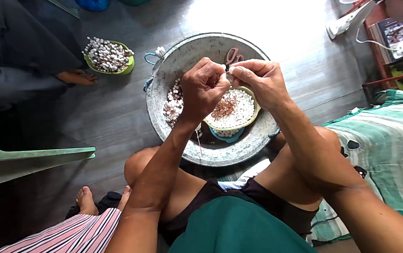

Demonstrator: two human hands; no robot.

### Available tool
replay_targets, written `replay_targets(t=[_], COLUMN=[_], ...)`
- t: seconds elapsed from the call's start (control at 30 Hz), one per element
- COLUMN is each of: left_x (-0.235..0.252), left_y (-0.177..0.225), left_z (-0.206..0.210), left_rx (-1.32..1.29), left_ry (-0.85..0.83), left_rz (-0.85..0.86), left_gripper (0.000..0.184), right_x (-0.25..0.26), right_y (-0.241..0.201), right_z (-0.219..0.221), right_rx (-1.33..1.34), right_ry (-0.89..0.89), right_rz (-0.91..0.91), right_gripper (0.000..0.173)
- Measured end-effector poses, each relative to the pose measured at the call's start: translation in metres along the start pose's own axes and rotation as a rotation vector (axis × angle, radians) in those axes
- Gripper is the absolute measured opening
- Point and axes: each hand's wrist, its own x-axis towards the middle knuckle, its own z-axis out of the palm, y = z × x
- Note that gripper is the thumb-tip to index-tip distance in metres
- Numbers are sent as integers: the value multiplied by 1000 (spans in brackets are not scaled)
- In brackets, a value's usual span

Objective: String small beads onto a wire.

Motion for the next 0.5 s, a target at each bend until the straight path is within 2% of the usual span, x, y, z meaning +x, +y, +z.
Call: replay_targets(t=[0.5], left_x=[0], left_y=[-1], left_z=[-1], left_rx=[0], left_ry=[-38], left_rz=[3], left_gripper=[5], right_x=[0], right_y=[1], right_z=[0], right_rx=[-80], right_ry=[-19], right_rz=[-95], right_gripper=[18])
